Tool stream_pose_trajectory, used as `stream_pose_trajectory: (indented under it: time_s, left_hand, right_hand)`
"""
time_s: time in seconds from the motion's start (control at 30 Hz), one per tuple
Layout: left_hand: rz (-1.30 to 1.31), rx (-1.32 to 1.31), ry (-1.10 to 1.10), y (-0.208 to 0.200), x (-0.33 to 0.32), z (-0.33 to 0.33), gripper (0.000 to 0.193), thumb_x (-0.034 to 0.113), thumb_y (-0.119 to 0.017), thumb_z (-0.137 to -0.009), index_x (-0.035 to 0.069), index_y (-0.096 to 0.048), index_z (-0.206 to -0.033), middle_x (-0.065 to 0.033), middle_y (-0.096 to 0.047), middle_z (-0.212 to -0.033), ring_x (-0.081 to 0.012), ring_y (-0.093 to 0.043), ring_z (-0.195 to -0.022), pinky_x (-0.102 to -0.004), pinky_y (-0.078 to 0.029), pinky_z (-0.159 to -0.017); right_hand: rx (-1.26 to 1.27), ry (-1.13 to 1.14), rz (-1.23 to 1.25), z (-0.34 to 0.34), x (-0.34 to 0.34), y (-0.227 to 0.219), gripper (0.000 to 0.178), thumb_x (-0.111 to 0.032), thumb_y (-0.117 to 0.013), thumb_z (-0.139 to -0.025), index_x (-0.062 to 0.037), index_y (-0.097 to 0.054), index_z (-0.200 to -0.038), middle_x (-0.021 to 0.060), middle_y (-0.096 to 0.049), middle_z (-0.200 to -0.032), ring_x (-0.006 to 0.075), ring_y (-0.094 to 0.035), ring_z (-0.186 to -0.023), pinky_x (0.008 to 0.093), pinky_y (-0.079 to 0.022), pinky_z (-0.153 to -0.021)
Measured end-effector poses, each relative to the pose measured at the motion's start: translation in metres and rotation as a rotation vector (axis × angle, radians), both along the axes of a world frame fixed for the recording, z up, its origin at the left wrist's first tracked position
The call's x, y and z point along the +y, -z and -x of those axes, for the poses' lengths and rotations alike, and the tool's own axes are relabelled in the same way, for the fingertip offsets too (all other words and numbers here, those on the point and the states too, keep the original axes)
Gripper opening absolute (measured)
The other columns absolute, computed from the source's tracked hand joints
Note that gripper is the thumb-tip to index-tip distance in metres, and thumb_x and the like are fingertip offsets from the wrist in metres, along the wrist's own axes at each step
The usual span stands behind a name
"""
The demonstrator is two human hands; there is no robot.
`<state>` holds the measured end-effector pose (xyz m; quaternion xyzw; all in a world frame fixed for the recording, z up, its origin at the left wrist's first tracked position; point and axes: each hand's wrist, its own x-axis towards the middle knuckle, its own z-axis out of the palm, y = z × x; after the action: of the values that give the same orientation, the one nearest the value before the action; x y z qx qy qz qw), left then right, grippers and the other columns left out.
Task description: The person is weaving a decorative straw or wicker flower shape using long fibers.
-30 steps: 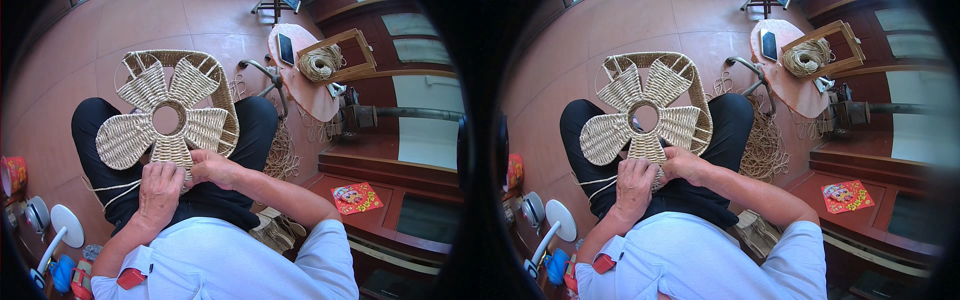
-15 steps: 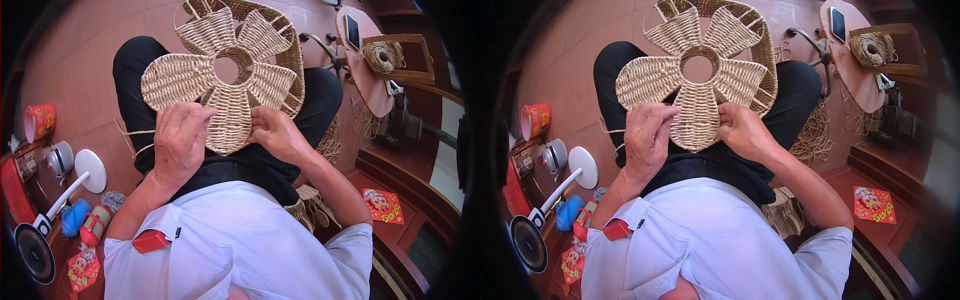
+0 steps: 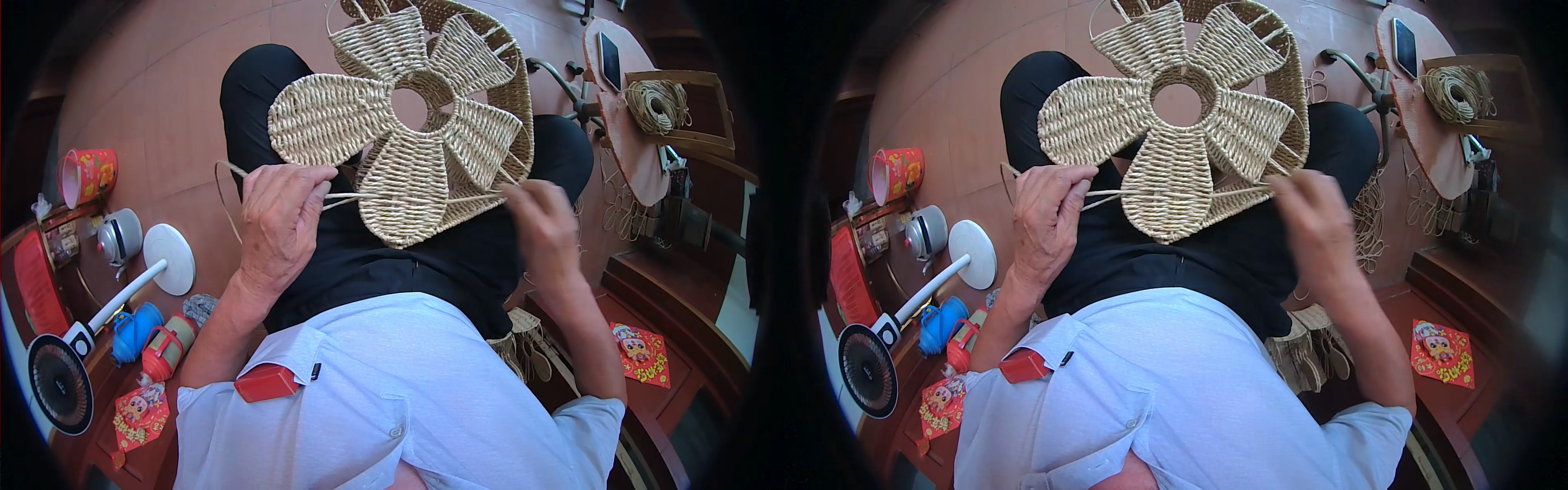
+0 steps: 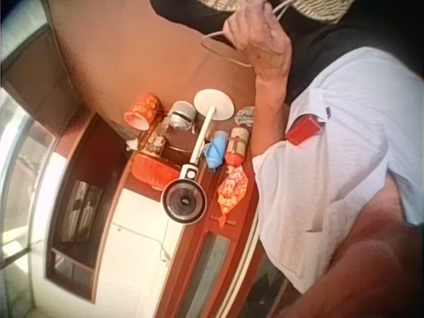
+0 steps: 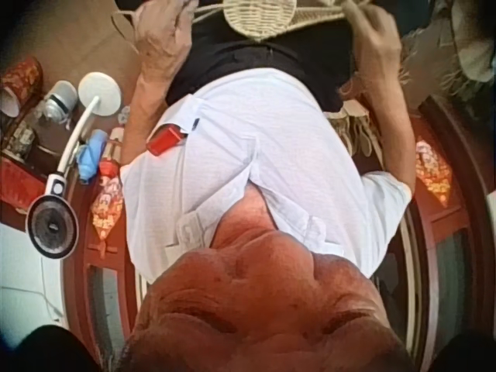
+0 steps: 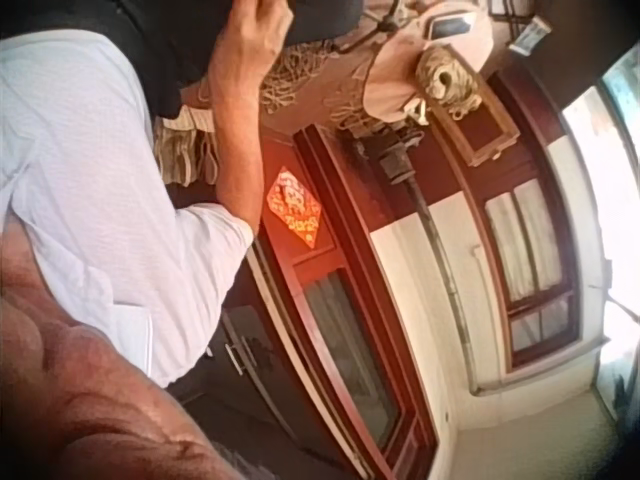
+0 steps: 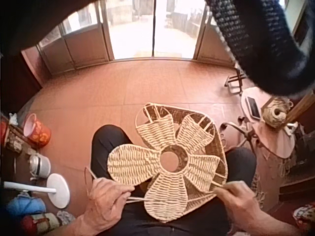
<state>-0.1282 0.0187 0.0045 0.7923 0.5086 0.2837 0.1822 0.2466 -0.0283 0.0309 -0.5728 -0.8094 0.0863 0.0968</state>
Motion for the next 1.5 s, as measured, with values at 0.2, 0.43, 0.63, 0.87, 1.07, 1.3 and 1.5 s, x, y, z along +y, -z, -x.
stream_pose_trajectory:
  time_s: [0.2,0.43,0.63,0.87,1.07,1.3,1.5]
  left_hand:
    - [0.064,0.129,0.13,-0.007,0.001,0.012,0.014,0.012,-0.078,-0.097,0.007,-0.078,-0.111,-0.0062,-0.076,-0.101,-0.0273,-0.069,-0.099,-0.042,-0.047,-0.098]
    - [0.109,0.014,-0.169,-0.033,0.034,0.05,0.008,0.01,-0.071,-0.104,0.004,-0.075,-0.108,-0.0075,-0.072,-0.095,-0.0207,-0.066,-0.085,-0.0346,-0.053,-0.08]
    - [0.698,-0.318,-0.105,-0.035,0.02,0.034,0.018,0.012,-0.066,-0.11,0.001,-0.074,-0.121,-0.0018,-0.074,-0.101,-0.0057,-0.064,-0.085,-0.0232,-0.054,-0.076]
    - [1.024,-0.4,-0.056,0.006,-0.014,-0.018,0.027,0.007,-0.062,-0.111,-0.003,-0.071,-0.135,-0.0056,-0.078,-0.11,-0.0098,-0.072,-0.09,-0.0272,-0.061,-0.079]
    - [0.536,-0.252,-0.068,0.016,-0.022,-0.024,0.019,0.006,-0.065,-0.11,-0.002,-0.075,-0.124,-0.0043,-0.079,-0.104,-0.0104,-0.074,-0.09,-0.0276,-0.062,-0.08]
    - [0.713,-0.647,-0.1,0.02,-0.021,-0.023,0.021,0.013,-0.068,-0.112,-0.004,-0.074,-0.122,-0.0082,-0.079,-0.102,-0.014,-0.077,-0.087,-0.0278,-0.064,-0.079]
    - [1.162,-0.873,-0.105,0.024,-0.016,-0.029,0.028,0.026,-0.067,-0.115,-0.002,-0.071,-0.115,-0.006,-0.077,-0.095,-0.0102,-0.075,-0.078,-0.024,-0.063,-0.071]
  right_hand:
    - [-0.303,0.49,-0.236,-0.272,-0.055,-0.019,0.021,-0.003,-0.065,-0.104,-0.0069,-0.078,-0.12,0.0142,-0.076,-0.116,0.0332,-0.072,-0.115,0.0446,-0.056,-0.103]
    - [-0.615,1.682,0.065,-0.562,-0.268,-0.091,0.039,-0.038,-0.074,-0.1,-0.0217,-0.078,-0.135,0.0155,-0.079,-0.131,0.0403,-0.075,-0.119,0.0514,-0.058,-0.102]
    - [-0.17,0.824,-0.146,-0.351,-0.141,-0.044,0.036,-0.019,-0.068,-0.109,-0.0032,-0.073,-0.141,0.0163,-0.075,-0.139,0.0317,-0.07,-0.129,0.0426,-0.052,-0.112]
    - [0.311,0.314,0.068,0.019,-0.055,0.001,0.038,-0.004,-0.075,-0.102,-0.0031,-0.068,-0.139,0.0179,-0.075,-0.129,0.0353,-0.075,-0.118,0.0416,-0.061,-0.098]
    - [0.557,0.507,0.303,0.054,-0.04,0.016,0.032,-0.009,-0.076,-0.104,-0.0032,-0.065,-0.134,0.0079,-0.069,-0.097,0.0186,-0.069,-0.082,0.0326,-0.054,-0.071]
    - [1.283,0.762,0.35,0.028,-0.036,0.029,0.024,-0.001,-0.073,-0.103,-0.0127,-0.053,-0.105,-0.0141,-0.037,-0.081,-0.0032,-0.029,-0.069,0.0186,-0.024,-0.059]
    - [1.388,0.809,0.446,0.018,-0.036,0.023,0.03,0.001,-0.072,-0.102,-0.0165,-0.048,-0.1,-0.0132,-0.04,-0.08,-0.0045,-0.029,-0.062,0.0182,-0.021,-0.051]
